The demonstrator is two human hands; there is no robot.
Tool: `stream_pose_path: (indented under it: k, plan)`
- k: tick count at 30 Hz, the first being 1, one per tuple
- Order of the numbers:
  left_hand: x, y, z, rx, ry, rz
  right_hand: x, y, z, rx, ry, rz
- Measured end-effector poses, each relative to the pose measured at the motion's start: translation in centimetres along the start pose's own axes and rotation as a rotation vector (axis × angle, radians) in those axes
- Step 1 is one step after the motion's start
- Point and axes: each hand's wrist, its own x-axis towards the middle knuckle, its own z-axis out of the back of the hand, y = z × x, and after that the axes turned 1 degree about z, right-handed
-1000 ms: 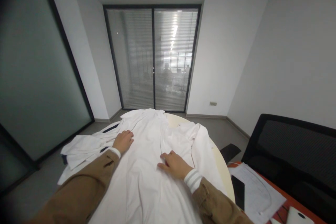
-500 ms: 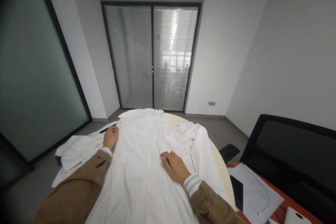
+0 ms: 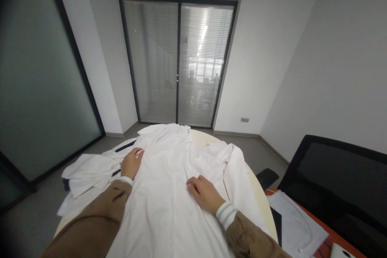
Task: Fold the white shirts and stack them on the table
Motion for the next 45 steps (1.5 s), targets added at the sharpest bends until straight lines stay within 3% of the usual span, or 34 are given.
stream_pose_path:
  k: [3,6,13,19,23,26,29,32,35,37,39,41,45]
  plan:
    - [0.0,-0.2,0.0,-0.007,-0.019,0.062,1.8,0.6,1.0,-0.083,0.132,-0.025]
    - [-0.1,-0.3,-0.1,-0.004,-0.029,0.074,4.5,1.3,1.4,-0.129,0.169,-0.098]
    - [0.0,0.0,-0.4,-0.017,-0.040,0.066,9.0,2.8,-1.6,-0.022,0.169,-0.277]
    - [0.1,0.3,-0.4,-0.039,-0.037,0.094,8.0,5.0,-2.4,0.078,0.427,-0.232]
    - [0.2,0.4,-0.4,-0.052,-0.033,0.117,6.5,6.3,-1.4,-0.034,0.450,-0.198]
    - [0.2,0.5,-0.4,-0.059,-0.040,0.126,5.6,6.3,-1.1,0.122,0.481,-0.177]
    - [0.2,0.5,-0.4,-0.061,-0.040,0.133,5.0,5.9,-1.6,0.352,0.437,-0.159]
    - [0.1,0.5,-0.4,-0.066,-0.035,0.138,4.9,5.3,-1.9,0.527,0.349,-0.270]
    - [0.1,0.5,-0.3,-0.079,-0.038,0.134,5.5,4.3,-0.9,0.631,0.125,-0.382]
    - [0.0,0.4,-0.2,-0.075,-0.042,0.131,5.9,3.6,0.4,0.615,-0.077,-0.394]
    - [0.0,0.3,-0.2,-0.064,-0.043,0.134,6.1,2.9,1.9,0.579,-0.180,-0.417]
    - [0.0,0.2,-0.1,-0.055,-0.045,0.143,5.8,2.3,3.1,0.569,-0.097,-0.470]
    - [0.0,0.3,-0.1,-0.063,-0.045,0.142,4.0,1.6,4.2,0.540,0.432,-0.456]
